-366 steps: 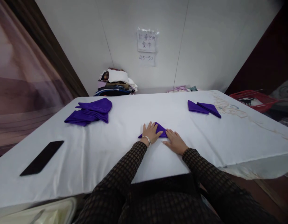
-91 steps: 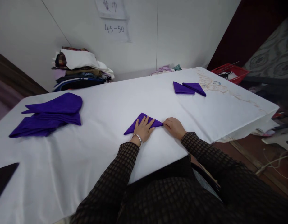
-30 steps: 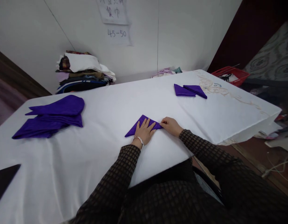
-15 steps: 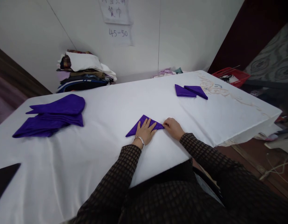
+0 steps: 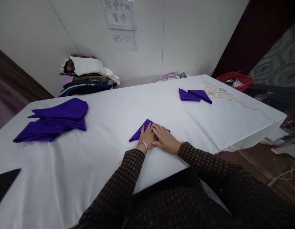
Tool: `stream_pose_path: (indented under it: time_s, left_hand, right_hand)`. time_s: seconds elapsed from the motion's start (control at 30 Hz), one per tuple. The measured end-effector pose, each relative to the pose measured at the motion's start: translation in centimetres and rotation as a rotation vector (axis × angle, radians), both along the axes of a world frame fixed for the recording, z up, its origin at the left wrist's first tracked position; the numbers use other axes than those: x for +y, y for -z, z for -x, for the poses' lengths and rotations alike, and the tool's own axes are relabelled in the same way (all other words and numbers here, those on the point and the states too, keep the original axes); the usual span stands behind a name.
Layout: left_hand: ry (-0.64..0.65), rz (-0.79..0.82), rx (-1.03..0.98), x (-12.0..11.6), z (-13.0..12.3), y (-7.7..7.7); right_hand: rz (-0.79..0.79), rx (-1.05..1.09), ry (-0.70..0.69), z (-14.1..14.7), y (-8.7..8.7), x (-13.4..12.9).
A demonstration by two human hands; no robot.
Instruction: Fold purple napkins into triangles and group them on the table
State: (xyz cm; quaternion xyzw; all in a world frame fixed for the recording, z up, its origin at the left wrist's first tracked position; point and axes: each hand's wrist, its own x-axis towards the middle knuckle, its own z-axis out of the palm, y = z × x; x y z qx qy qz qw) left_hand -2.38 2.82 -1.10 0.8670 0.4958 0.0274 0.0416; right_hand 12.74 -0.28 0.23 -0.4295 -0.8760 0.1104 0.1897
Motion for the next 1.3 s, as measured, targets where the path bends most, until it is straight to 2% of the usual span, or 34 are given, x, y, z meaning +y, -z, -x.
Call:
stream_pose_path:
  time_s: [0.13,0.23,0.93,1.13,1.2,1.3]
  left_hand:
    - [-0.003,-0.010,0.015,0.0,-0.1,-0.1]
    - [-0.012,-0.005,-0.002,-0.2,-0.2,-0.3]
    - [-0.032,-0.023,-0.062,-0.2,-0.2,0.2]
    - [-0.038,-0.019,-0.071,-0.3,-0.2,0.2]
    - [-0.034,-0.018,-0.070,-0.3,-0.2,0.1]
    - [0.006,-0.015,-0.049,-0.2,-0.1,0.1]
  right_hand:
    - [0.034,-0.016,-0.006,-0.5,1.4,0.2]
    - [0.024,-0.037,-0.016,-1.2,1.8,0.3]
    - [0.012,-0.178,0.058,-4.2,1.5,-0.5]
    - [0.045,-0.189,0.127,-4.7,0.3,-0.8]
    - [0.025,-0.128,0.136,-3.8,-0.6,-0.6]
    - [0.007,-0.008,0.080,-1.0,-1.9,0.1]
